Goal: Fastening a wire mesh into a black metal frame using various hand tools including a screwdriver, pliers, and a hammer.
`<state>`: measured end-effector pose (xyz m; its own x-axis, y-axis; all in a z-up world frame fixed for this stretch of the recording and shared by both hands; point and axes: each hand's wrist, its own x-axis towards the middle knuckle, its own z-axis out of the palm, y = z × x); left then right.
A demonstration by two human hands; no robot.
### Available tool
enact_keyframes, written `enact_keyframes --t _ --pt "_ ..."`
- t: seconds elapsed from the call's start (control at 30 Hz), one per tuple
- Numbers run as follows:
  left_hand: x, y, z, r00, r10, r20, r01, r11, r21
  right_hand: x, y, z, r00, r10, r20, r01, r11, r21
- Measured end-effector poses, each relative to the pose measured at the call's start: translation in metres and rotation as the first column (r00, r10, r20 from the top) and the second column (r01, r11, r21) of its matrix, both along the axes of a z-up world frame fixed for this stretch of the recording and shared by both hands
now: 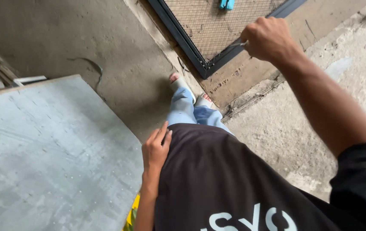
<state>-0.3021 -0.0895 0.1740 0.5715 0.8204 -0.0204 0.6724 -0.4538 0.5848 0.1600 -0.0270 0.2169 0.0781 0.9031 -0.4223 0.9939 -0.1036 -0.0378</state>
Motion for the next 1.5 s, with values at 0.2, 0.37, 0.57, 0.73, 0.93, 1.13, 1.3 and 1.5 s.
enact_keyframes --t 0.2,0.37,0.57,0.73,0.93,1.13,1.3,1.5 --pt "0.007 0.033 -0.003 0.995 0.034 0.099 -0.017 0.985 -0.171 -0.082 -0.097 0.025 0.783 -0.372 -0.499 0.614 0.593 0.521" --pt "0.026 0.098 -0.015 0.981 -0.142 0.131 0.148 0.988 -0.040 -0.200 -0.198 -0.039 0.478 -0.721 -0.501 0.876 0.356 0.324" --pt "0.061 0.155 -0.033 0.906 -0.416 0.079 0.418 0.908 -0.004 -0.262 -0.230 -0.058 0.347 -0.821 -0.453 0.935 0.267 0.233" --pt "0.110 0.165 -0.010 0.801 -0.598 0.014 0.561 0.744 -0.363 -0.241 -0.190 -0.032 0.430 -0.790 -0.437 0.891 0.293 0.347" --pt "0.152 0.131 -0.025 0.759 -0.646 -0.084 0.627 0.760 -0.171 -0.182 -0.195 -0.066 0.630 -0.756 -0.178 0.774 0.630 0.066" --pt "0.183 0.117 -0.039 0.810 -0.571 -0.131 0.563 0.821 -0.097 -0.137 -0.177 -0.073 0.494 -0.790 -0.363 0.870 0.451 0.200" --pt "0.242 0.124 -0.082 0.752 -0.586 -0.301 0.640 0.759 0.120 -0.113 -0.122 -0.086 0.544 -0.757 -0.361 0.837 0.517 0.176" --pt "0.247 0.146 -0.066 0.633 -0.696 -0.339 0.755 0.652 0.070 -0.114 -0.106 -0.127 0.722 -0.689 -0.059 0.681 0.694 0.233"
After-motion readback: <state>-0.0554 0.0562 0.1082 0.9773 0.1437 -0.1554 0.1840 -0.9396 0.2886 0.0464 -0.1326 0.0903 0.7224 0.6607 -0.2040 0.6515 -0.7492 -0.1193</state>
